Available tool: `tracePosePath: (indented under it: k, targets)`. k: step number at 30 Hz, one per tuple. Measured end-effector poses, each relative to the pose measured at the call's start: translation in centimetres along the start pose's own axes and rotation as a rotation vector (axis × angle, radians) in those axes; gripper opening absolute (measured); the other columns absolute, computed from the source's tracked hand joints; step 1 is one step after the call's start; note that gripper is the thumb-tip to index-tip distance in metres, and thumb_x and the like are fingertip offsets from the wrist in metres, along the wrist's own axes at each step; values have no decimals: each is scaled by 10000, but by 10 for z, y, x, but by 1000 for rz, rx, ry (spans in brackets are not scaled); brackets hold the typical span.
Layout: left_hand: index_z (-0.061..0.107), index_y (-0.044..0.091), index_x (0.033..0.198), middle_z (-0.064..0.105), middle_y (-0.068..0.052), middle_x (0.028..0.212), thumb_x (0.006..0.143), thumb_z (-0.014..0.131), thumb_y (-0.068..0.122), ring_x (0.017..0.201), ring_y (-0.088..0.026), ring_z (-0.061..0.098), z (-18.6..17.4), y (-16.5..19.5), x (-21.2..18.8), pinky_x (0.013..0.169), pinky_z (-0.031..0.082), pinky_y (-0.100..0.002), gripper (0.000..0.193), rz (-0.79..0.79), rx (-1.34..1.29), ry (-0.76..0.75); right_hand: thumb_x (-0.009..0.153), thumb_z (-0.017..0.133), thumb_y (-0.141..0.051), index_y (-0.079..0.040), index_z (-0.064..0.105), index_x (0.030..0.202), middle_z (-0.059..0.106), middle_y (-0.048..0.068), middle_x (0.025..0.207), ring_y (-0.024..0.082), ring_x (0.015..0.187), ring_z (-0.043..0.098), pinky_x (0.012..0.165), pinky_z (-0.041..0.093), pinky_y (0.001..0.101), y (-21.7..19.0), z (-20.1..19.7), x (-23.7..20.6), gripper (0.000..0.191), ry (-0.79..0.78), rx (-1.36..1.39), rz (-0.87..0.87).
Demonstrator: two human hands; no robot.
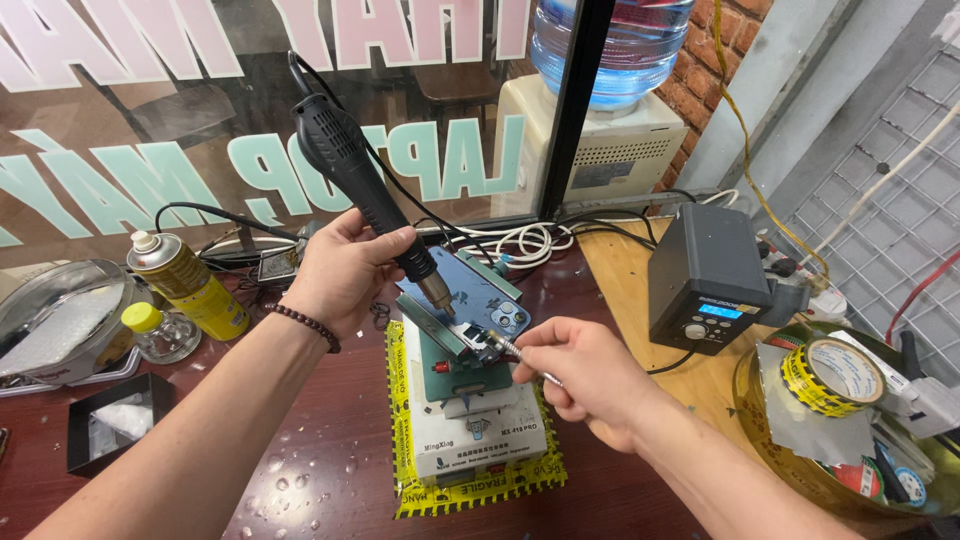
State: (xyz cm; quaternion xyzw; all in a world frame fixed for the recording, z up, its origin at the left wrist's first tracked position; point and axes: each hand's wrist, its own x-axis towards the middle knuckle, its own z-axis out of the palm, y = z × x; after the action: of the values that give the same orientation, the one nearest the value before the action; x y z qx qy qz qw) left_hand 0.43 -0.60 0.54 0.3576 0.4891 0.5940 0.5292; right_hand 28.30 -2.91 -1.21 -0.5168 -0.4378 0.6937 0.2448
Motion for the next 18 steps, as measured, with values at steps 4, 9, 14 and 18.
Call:
tracePosePath:
  k: [4,9,14,18]
  targets:
    - [649,63,1058,716,-45,924,900,727,54,756,-114,661,-4,0,-1,600,503,-246,176,0,1,4,885,650,-91,-12,705,1033,746,89,792,90,551,540,480,405,260,1,14,-7,177,55,-348,-149]
    - [650,59,1063,713,-46,921,898,731,44,756,-116,659,-3,0,-2,602,505,-249,184,6,-9,-6,857,684,-99,-31,760,983,781,51,770,101,721,704,702,551,277,-2,25,-9,162,163,-576,-238]
    - [667,77,1063,716,-33,906,890,735,59,713,-100,641,3,3,-1,567,501,-228,187,4,30,-14,862,692,-104,-18,759,978,777,59,769,99,712,706,691,560,271,-3,26,-7,160,156,-563,-269]
    - [659,88,1044,717,-34,870,885,747,86,651,-108,620,6,5,-3,489,444,-222,182,-50,83,3,863,691,-97,-7,750,975,773,66,773,103,719,716,684,563,277,-2,27,-6,155,127,-478,-235]
